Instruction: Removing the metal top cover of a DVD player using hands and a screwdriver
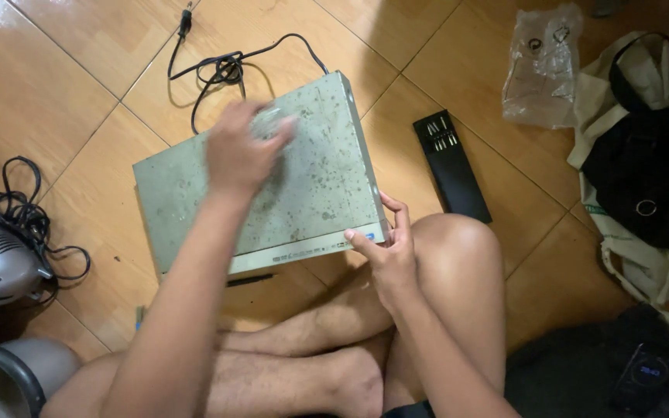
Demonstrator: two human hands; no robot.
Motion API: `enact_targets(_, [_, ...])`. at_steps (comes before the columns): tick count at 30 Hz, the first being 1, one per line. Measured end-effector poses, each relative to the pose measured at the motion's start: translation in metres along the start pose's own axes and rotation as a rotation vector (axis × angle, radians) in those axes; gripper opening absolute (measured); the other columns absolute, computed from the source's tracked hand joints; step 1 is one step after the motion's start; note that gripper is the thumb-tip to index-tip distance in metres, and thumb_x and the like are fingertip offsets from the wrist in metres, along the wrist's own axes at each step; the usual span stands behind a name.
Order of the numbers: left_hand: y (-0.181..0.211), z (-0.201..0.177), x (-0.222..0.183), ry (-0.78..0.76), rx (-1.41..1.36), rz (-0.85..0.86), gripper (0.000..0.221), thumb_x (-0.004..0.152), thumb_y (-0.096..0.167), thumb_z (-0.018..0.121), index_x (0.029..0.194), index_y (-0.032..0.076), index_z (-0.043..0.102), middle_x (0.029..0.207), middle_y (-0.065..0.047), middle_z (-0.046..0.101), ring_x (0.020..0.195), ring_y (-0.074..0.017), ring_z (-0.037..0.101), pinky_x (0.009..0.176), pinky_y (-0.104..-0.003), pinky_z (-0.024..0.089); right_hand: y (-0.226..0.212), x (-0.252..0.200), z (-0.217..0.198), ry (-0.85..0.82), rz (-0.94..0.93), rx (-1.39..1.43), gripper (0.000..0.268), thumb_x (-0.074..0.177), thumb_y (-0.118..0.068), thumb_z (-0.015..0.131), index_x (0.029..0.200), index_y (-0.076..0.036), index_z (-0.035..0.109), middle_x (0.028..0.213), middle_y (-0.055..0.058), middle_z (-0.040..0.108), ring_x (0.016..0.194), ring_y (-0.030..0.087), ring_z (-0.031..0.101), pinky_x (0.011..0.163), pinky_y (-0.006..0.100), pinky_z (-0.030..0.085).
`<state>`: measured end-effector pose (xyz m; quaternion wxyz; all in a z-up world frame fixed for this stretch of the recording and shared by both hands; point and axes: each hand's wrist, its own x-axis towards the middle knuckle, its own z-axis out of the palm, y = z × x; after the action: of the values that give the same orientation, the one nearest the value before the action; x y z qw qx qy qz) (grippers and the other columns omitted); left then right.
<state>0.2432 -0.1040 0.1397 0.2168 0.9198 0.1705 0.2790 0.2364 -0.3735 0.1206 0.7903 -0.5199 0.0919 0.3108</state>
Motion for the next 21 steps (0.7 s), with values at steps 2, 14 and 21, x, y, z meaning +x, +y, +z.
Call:
enact_targets(2, [0.028, 0.024, 0.025, -0.092, 0.072, -0.016, 0.054, 0.086, 0.056, 0.083, 0.111, 0.010, 0.071, 0.103, -0.008, 0.070, 0.093, -0.0267, 0.071, 0.081, -0.038, 0.056, -0.010, -0.001, 0.003, -0.012, 0.019, 0.014, 0.077, 0.076, 0.012, 0.074, 0.143, -0.010, 0.043, 0.125, 0.017, 0.065, 0.107, 0.024, 0.066, 0.093, 0.036, 0.057])
enact_targets(14, [0.032, 0.091, 0.038, -0.351, -0.030, -0.285, 0.077, 0.068, 0.066, 0.084, 0.112, 0.004, 0.068, 0.110, -0.013, 0.063, 0.096, -0.0446, 0.072, 0.082, -0.056, 0.059, 0.019, 0.060, -0.016, 0.267, 0.071, -0.623, 0.062, 0.062, -0.023, 0.097, 0.119, -0.015, 0.074, 0.107, 0.002, 0.072, 0.098, 0.018, 0.067, 0.081, 0.032, 0.056])
enact_targets(21, [0.014, 0.101, 0.032, -0.332, -0.060, -0.275, 0.062, 0.076, 0.052, 0.083, 0.115, 0.005, 0.070, 0.113, -0.012, 0.062, 0.101, -0.0444, 0.071, 0.085, -0.057, 0.059, 0.029, 0.104, -0.031, 0.176, 0.200, -0.937, 0.064, 0.055, -0.036, 0.101, 0.109, -0.009, 0.076, 0.094, 0.003, 0.076, 0.093, 0.020, 0.071, 0.080, 0.034, 0.054])
